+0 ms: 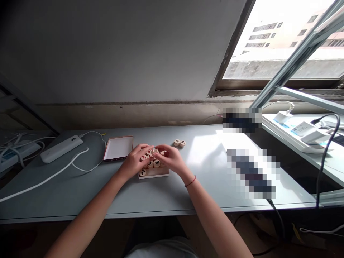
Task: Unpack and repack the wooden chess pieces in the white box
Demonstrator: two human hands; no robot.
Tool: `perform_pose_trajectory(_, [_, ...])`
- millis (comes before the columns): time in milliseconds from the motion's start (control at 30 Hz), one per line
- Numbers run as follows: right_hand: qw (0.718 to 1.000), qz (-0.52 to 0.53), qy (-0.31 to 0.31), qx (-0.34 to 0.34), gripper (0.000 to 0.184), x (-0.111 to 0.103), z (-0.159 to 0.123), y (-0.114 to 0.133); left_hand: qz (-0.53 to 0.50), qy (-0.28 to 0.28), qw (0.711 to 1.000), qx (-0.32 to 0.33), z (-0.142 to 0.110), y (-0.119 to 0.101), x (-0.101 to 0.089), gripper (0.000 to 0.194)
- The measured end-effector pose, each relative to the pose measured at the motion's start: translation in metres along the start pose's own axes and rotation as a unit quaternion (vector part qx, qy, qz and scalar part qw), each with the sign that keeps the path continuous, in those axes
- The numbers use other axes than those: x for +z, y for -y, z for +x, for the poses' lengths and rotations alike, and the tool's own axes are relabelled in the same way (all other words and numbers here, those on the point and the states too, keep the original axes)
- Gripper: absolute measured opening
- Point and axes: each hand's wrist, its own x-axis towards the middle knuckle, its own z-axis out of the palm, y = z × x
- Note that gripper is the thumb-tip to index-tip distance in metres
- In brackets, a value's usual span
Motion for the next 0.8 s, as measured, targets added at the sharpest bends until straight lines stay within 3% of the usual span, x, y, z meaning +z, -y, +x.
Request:
perform_pose_trajectory(167, [0.998, 0.044, 0.041, 0.002, 0.042, 0.007, -0.005, 0.005, -0.049, -0.01, 0.998, -0.025, -0.013, -0.004, 0.002, 0.023])
perform_pose_trajectory(267, [0.997, 0.072, 0.018, 0.022, 0.043, 0.003, -0.005, 0.007, -0.041, 0.007, 0.999, -0.021, -0.017, -0.007, -0.003, 0.018])
perform_pose_trajectory(533, [0.997, 0.043, -0.055, 0.02, 0.041, -0.011, -0.004, 0.001, 0.001, 0.117, 0.993, 0.018, -0.019, -0.012, -0.006, 0.012])
perform_pose_trajectory(800, [0.999, 0.011, -0.045, 0.001, 0.04, -0.01, -0.004, 0.0, 0.034, 0.131, 0.99, 0.034, -0.02, -0.013, -0.007, 0.01])
